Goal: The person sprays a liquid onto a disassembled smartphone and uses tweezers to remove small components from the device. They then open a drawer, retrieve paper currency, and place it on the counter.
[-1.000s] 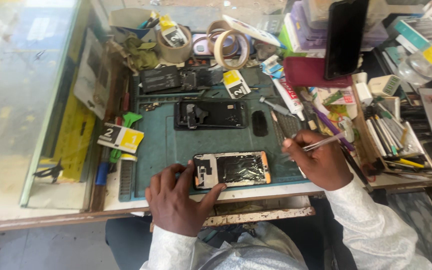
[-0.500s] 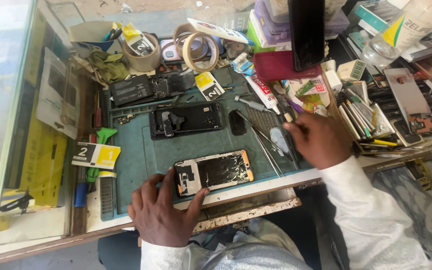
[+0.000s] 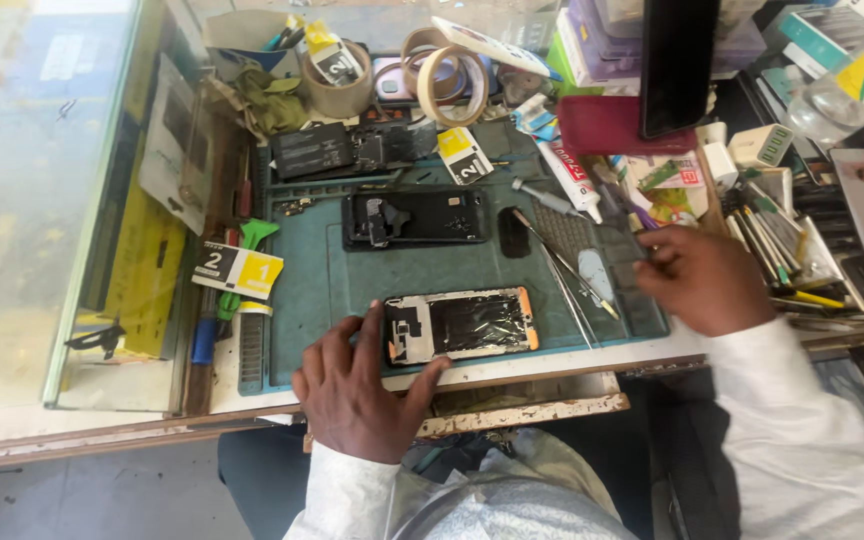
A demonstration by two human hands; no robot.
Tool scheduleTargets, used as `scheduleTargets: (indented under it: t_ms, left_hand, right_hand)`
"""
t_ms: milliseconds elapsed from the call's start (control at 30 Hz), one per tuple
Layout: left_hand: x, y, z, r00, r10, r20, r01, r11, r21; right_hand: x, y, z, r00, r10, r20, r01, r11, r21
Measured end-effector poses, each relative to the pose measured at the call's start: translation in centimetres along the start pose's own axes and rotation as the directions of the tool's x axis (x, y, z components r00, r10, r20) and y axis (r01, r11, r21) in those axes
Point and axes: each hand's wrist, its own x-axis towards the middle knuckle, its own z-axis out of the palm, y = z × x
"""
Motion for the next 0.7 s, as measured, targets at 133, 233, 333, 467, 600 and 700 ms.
scheduleTargets:
  t_ms: [133, 233, 333, 467, 600, 700]
  left_hand:
    - [-0.6, 0.1, 0.4, 0.982, 0.188, 0.028, -0.186, 0.980, -0.070]
    - [-1.4, 1.0, 0.9, 0.951, 0.297, 0.091, -0.285, 0.951, -0.121]
    - [-1.7, 2.1, 1.7, 0.912, 0.369, 0.179, -0.345, 0.926, -0.151]
    - [-1.6, 3.2, 2.3, 0.895, 0.349, 0.277, -0.299, 0.931, -0.207]
    - [-1.3, 3.4, 2.3, 0.891, 0.342, 0.298, -0.298, 0.937, -0.183]
    - [-1.3, 3.4, 2.5, 0.886, 0.343, 0.312, -0.306, 0.938, -0.163]
  right_hand:
    - [0.1, 2.1, -2.0, 0.988, 0.144, 0.048, -0.151, 0.964, 0.217]
    - [-0.7, 1.5, -2.7, 0.997, 0.083, 0.008, -0.083, 0.994, 0.069]
    - [-1.5, -1.0, -2.4, 0.982, -0.142, 0.123, 0.125, 0.983, 0.138]
    - [-2.0, -4.7, -1.2, 0.924, -0.344, 0.165, 0.346, 0.938, 0.017]
    - [-1.3, -7.1, -0.8, 0.889, -0.406, 0.212, 0.422, 0.906, -0.032]
    - [-0.8, -8.4, 0.1, 0.875, -0.451, 0.177, 0.455, 0.890, 0.023]
